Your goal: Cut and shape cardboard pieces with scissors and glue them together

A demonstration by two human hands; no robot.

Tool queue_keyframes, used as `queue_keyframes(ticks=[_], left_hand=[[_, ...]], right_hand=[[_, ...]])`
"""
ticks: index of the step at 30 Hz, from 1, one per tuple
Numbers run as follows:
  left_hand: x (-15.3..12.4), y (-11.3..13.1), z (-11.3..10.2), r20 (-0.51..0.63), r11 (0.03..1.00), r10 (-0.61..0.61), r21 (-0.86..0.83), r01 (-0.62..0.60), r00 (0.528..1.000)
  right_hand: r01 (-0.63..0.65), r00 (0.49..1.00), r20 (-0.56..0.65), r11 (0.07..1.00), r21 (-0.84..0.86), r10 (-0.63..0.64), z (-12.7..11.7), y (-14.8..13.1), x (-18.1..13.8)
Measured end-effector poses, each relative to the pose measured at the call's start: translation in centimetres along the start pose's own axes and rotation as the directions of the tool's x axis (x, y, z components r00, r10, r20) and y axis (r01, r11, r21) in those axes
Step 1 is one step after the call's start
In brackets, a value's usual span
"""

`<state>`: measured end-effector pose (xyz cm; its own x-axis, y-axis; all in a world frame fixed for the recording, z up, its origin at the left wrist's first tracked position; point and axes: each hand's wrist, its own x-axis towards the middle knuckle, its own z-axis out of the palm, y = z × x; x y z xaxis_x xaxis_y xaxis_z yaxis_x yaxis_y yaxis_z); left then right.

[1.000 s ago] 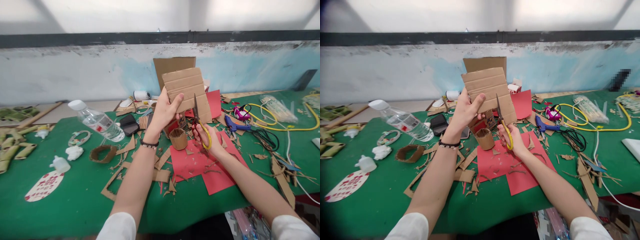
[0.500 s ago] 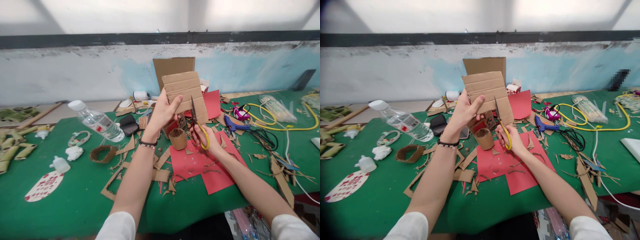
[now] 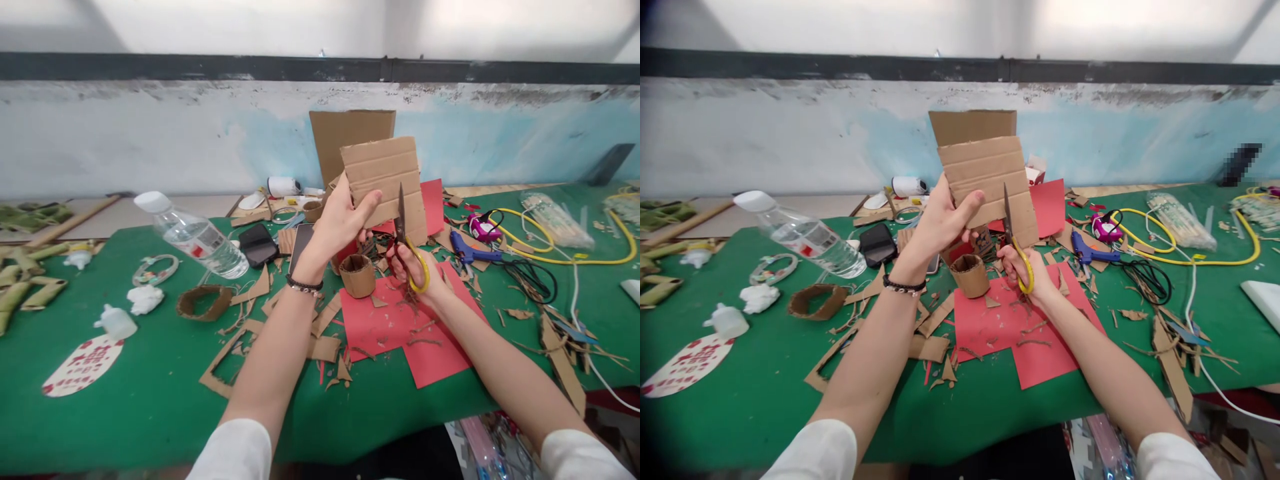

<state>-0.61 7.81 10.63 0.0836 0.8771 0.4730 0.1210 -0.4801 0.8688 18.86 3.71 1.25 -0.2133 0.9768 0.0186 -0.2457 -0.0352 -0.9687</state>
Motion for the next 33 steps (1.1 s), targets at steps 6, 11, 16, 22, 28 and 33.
queue_keyframes(ticks=[6, 11, 16, 22, 28, 33], left_hand=[[0.0, 0.1, -0.1, 0.016, 0.999, -0.011, -0.041, 0.011, 1.0], [-0.1, 0.1, -0.2, 0.021, 0.999, -0.027, -0.032, 0.028, 0.999], [0.0, -0.1, 0.3, 0.019, 0.999, -0.04, -0.014, 0.04, 0.999], [1.0, -1.0, -0.9, -0.254, 0.999, 0.022, -0.033, -0.031, 0.967], [1.6, -0.8, -4.9, -0.419, 0.996, 0.089, 0.019, -0.089, 0.904], [1.4, -0.2, -5.7, -0.479, 0.989, 0.147, 0.09, -0.119, 0.865]], right_hand=[[0.016, 0.999, -0.04, 0.983, -0.181, -0.024, -0.4, -0.8, -0.2], [-0.003, 0.997, 0.072, 0.996, -0.086, 0.01, -0.5, 0.0, 0.4], [-0.008, 0.986, 0.168, 0.997, 0.071, -0.004, -0.5, 0.6, 0.9], [-0.121, 0.965, 0.237, 0.993, 0.005, 0.116, -0.7, 0.6, 0.4], [0.038, 0.997, 0.079, 0.959, -0.28, -0.016, -2.2, 0.1, 1.4], [0.148, 0.982, -0.092, 0.972, -0.184, -0.167, -4.3, -0.4, 2.8]])
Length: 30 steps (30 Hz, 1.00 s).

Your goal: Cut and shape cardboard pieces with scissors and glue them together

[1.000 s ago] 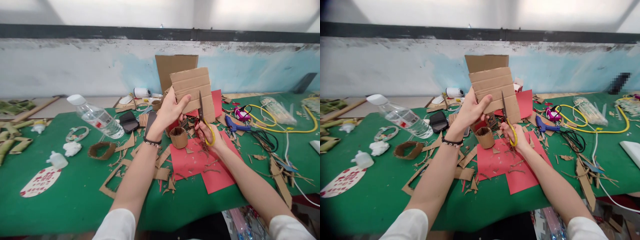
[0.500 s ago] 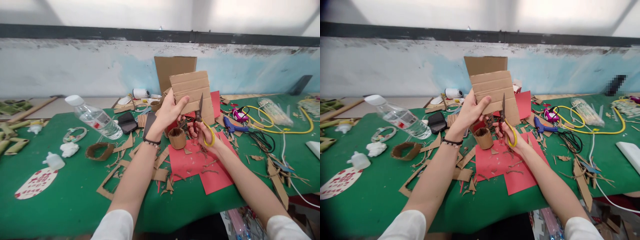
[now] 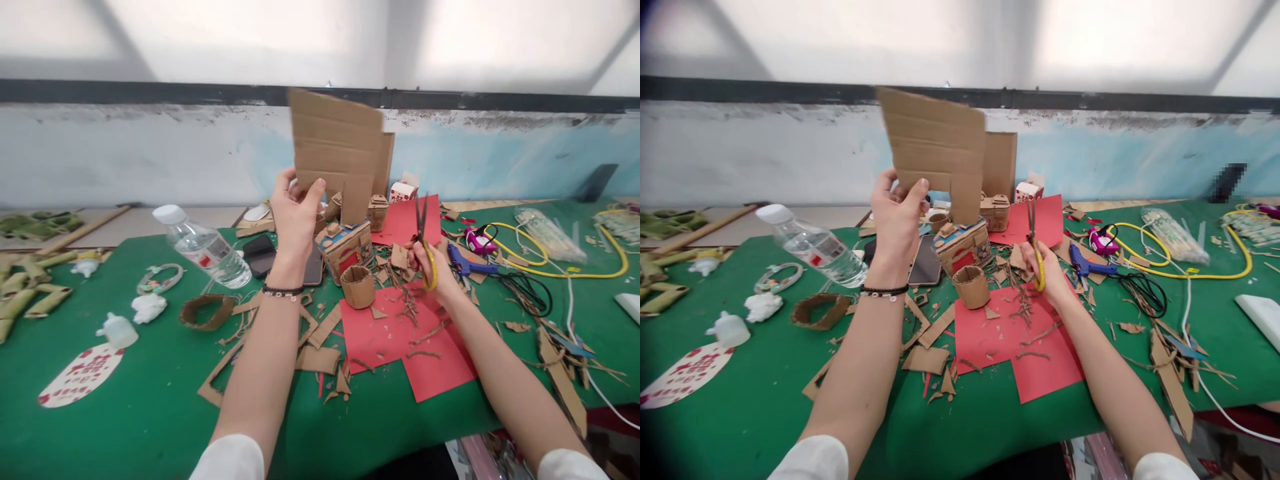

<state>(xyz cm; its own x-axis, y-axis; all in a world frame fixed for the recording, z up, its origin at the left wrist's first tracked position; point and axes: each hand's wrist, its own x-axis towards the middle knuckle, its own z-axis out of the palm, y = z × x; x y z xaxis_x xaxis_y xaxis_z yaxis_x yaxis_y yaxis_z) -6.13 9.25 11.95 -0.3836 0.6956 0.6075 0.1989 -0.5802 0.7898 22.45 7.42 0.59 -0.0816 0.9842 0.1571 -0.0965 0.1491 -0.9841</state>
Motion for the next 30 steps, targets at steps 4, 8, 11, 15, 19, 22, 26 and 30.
queue_keyframes(ticks=[4, 8, 11, 15, 19, 22, 26, 30], left_hand=[[-0.2, 1.7, -0.5, -0.014, 0.999, 0.035, 0.028, -0.035, 0.999], [-0.6, 3.5, -1.2, 0.169, 0.985, 0.058, 0.154, -0.084, 0.984], [-1.0, 4.6, -1.4, 0.239, 0.955, 0.047, 0.274, -0.114, 0.97], [-1.6, 5.7, -1.5, 0.286, 0.917, 0.042, 0.37, -0.15, 0.957], [-2.0, 6.2, -1.4, 0.345, 0.9, 0.039, 0.395, -0.183, 0.938], [-2.0, 5.9, -1.0, 0.391, 0.888, 0.056, 0.4, -0.224, 0.919], [-1.9, 5.2, -0.3, 0.346, 0.898, 0.129, 0.356, -0.257, 0.929], [-2.6, 5.6, 0.1, 0.176, 0.91, 0.281, 0.265, -0.32, 0.944]], right_hand=[[0.114, 0.993, -0.011, 0.992, -0.046, -0.114, -1.9, -0.7, 0.3], [0.143, 0.982, 0.157, 0.96, -0.242, -0.107, -3.4, -2.3, -0.3], [0.062, 0.953, 0.3, 0.954, -0.294, 0.03, -3.9, -3.4, -0.8], [-0.01, 0.937, 0.322, 0.932, -0.363, 0.136, -4.0, -3.5, -0.8], [0.01, 0.925, 0.353, 0.92, -0.391, 0.141, -4.2, -3.0, -0.6], [0.025, 0.912, 0.384, 0.914, -0.404, 0.146, -4.1, -2.9, -0.7], [0.004, 0.905, 0.396, 0.928, -0.373, 0.155, -3.8, -3.1, -0.9], [-0.005, 0.93, 0.346, 0.948, -0.318, 0.121, -3.6, -2.9, -0.7]])
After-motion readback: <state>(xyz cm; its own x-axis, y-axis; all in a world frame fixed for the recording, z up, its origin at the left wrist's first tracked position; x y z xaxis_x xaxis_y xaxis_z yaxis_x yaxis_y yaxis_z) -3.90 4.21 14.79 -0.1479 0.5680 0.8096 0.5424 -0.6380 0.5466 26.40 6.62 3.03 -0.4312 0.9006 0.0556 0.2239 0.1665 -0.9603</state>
